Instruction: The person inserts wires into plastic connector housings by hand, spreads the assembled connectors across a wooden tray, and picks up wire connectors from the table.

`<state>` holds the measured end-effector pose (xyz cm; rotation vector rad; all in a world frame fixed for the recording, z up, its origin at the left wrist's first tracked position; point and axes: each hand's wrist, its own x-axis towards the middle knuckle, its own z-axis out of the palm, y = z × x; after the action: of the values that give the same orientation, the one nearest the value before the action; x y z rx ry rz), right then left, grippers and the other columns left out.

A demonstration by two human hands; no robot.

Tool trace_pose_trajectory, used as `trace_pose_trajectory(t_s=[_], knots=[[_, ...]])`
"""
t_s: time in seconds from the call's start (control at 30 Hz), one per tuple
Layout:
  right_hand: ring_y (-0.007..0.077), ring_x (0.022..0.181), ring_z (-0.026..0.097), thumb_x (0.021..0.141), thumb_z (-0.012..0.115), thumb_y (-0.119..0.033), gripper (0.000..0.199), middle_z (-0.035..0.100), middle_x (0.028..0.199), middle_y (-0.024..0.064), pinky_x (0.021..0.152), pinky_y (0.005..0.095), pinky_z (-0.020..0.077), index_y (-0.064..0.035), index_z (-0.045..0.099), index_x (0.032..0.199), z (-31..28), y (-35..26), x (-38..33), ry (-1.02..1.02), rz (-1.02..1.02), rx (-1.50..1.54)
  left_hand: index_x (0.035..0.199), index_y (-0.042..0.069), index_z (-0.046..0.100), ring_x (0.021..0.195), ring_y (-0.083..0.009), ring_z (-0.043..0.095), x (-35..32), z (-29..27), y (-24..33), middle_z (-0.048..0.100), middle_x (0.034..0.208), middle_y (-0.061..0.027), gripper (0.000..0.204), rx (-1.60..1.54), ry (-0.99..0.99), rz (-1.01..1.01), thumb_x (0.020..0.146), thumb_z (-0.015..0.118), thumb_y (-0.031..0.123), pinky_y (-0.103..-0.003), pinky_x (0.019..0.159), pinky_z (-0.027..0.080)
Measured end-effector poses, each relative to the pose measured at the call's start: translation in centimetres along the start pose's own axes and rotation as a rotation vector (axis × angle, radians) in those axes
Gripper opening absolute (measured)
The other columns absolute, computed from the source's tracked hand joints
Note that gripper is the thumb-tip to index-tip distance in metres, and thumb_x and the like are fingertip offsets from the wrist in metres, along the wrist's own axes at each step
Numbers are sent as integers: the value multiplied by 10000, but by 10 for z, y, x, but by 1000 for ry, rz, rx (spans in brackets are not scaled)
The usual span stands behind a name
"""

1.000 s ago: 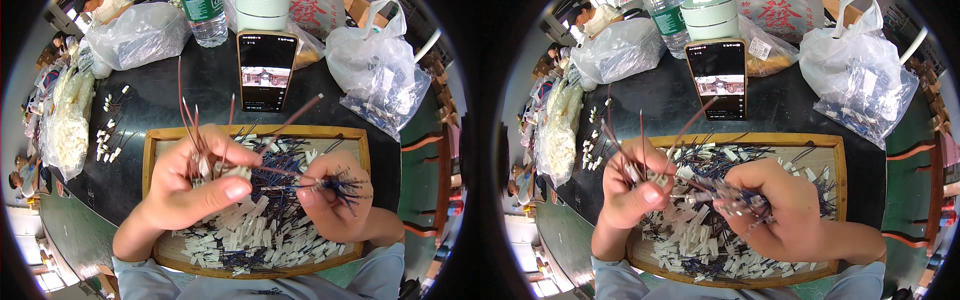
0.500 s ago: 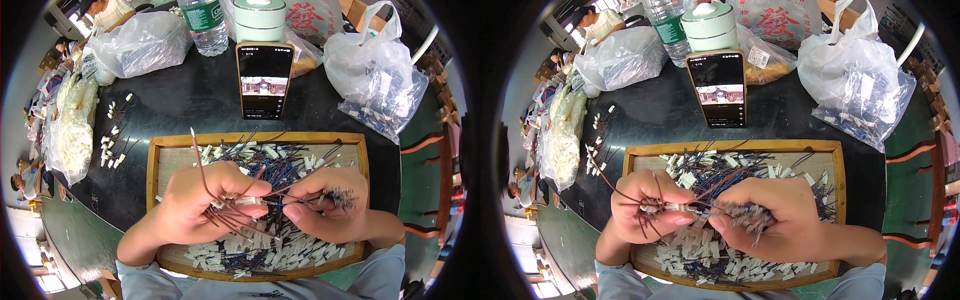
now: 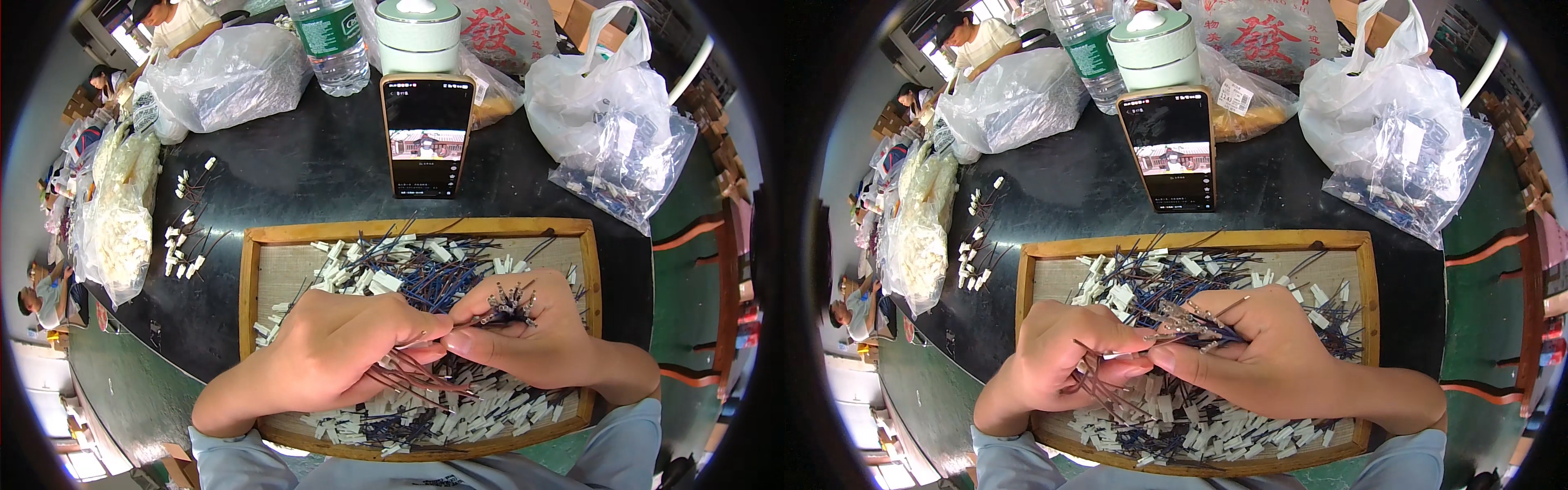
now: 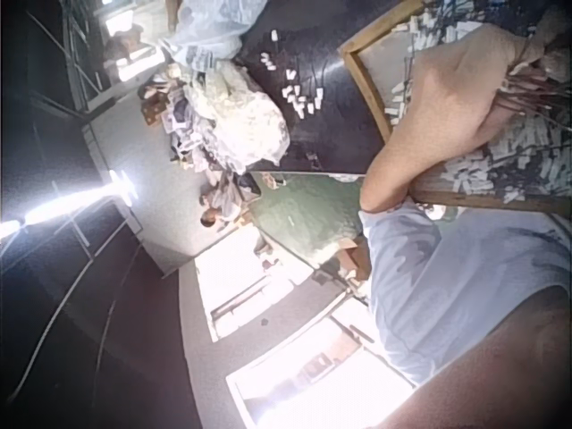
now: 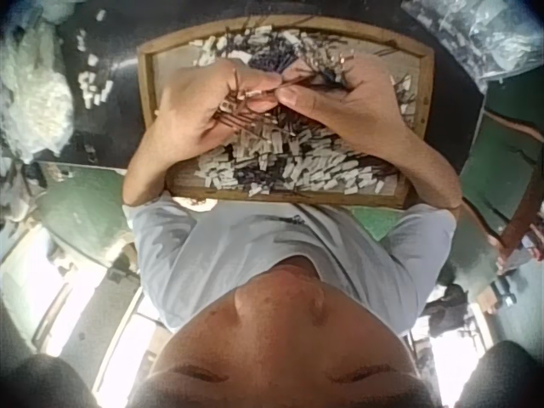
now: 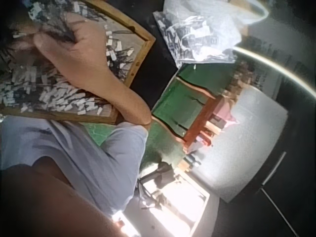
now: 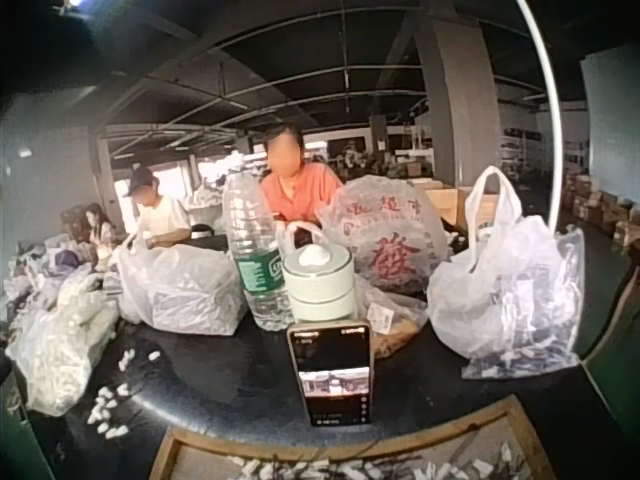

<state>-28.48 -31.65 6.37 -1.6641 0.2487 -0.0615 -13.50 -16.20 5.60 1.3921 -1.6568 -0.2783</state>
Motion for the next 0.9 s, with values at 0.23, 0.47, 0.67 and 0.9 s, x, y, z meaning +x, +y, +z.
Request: trace_pose_trajectory(t_s=[0.23, 0.47, 0.67, 0.9], knots=[[48, 719, 572, 824, 688, -105, 165, 660, 821, 56, 620, 184, 459, 37, 652, 901, -1, 3, 2, -75, 24, 97, 935, 20, 609, 579, -216, 651, -1, 0, 2, 663, 721, -110, 277, -31, -44, -27, 706, 761, 58, -270, 495, 490], [6, 751, 512, 831, 688, -141, 212, 650, 838, 16, 620, 180, 439, 20, 643, 961, -1, -3, 0, -72, 87, 294, 917, 12, 618, 614, -210, 662, 2, -5, 5, 672, 749, -115, 230, -72, -30, -58, 729, 742, 58, -257, 521, 493], [2, 714, 511, 822, 696, -131, 190, 647, 790, 15, 579, 175, 425, 17, 646, 930, 1, 3, 0, -40, -14, 162, 993, 3, 611, 652, -200, 650, 0, -4, 5, 635, 800, -59, 271, -120, -49, -95, 742, 709, 34, -279, 540, 505], [17, 607, 510, 822, 688, -117, 148, 632, 684, 34, 504, 206, 386, 15, 657, 880, -6, 2, -1, 19, -85, -99, 915, -41, 589, 582, -139, 574, 0, -13, 8, 624, 713, -98, 156, -34, 54, -113, 833, 635, 84, -242, 547, 439]])
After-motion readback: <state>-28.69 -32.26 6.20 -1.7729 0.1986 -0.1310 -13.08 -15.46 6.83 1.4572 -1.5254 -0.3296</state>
